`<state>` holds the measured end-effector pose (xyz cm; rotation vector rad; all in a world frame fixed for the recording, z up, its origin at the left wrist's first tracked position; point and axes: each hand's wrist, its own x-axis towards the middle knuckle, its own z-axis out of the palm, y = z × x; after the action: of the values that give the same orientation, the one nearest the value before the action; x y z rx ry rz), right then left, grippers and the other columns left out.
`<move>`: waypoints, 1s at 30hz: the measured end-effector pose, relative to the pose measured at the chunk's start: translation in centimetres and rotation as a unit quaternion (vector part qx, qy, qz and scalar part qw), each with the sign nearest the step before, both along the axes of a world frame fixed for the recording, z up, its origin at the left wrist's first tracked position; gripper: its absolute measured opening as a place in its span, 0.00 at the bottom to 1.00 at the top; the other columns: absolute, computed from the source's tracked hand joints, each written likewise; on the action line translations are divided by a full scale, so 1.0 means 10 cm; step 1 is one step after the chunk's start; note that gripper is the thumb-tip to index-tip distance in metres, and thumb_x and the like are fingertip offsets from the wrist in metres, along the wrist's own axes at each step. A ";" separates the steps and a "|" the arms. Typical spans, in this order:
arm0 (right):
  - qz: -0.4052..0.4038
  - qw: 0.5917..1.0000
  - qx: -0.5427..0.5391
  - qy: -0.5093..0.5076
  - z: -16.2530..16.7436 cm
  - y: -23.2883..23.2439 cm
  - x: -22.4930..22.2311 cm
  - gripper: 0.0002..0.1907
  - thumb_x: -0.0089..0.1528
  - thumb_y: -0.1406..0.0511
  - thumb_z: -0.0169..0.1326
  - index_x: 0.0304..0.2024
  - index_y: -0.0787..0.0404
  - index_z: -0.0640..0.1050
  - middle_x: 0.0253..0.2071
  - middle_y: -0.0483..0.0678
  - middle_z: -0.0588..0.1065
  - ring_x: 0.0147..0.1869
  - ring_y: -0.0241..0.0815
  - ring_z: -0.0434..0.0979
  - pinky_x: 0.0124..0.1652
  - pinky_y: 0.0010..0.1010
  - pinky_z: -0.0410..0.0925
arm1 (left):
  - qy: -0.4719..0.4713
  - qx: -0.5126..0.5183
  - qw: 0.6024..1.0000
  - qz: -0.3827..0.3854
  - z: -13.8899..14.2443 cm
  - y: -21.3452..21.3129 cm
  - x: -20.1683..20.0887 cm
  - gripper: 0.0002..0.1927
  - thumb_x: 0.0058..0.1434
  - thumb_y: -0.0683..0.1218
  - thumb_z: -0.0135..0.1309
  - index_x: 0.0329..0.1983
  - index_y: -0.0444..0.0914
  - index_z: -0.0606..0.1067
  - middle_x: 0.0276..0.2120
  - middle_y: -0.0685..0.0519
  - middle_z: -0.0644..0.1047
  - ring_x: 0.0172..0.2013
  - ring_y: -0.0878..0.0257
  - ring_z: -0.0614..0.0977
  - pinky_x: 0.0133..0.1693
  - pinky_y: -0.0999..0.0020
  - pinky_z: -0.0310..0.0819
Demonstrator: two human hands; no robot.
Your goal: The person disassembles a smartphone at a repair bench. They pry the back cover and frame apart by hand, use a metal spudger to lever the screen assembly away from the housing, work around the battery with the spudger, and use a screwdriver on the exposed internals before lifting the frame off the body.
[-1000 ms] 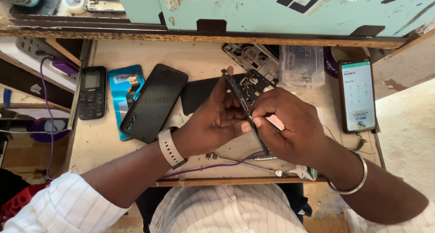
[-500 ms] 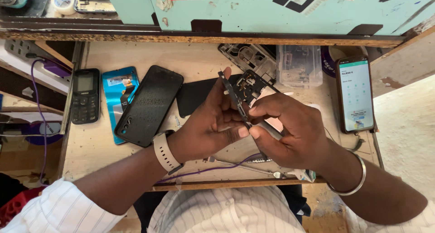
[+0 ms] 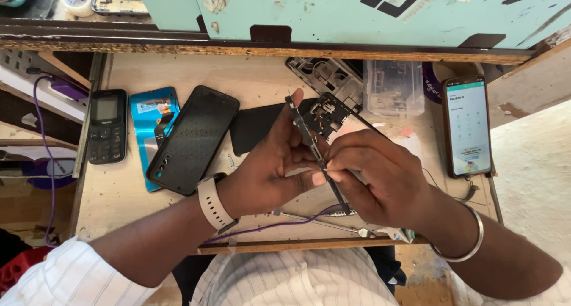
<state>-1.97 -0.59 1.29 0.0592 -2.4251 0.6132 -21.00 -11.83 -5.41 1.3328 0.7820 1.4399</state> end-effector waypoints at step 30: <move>0.035 0.998 0.027 0.036 -0.10 0.27 0.49 0.07 0.64 0.75 0.57 0.43 0.65 0.73 0.43 0.56 0.77 0.43 0.45 0.83 0.38 0.29 0.76 | -0.021 -0.002 0.999 -0.029 -0.08 0.25 0.46 0.59 0.69 0.33 0.55 0.81 0.52 0.24 0.60 0.48 0.69 0.62 0.59 0.75 0.67 0.58 0.72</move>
<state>2.88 2.11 0.31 0.1857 -2.3779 0.5664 -16.36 -9.38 -6.18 1.3065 0.7135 1.4157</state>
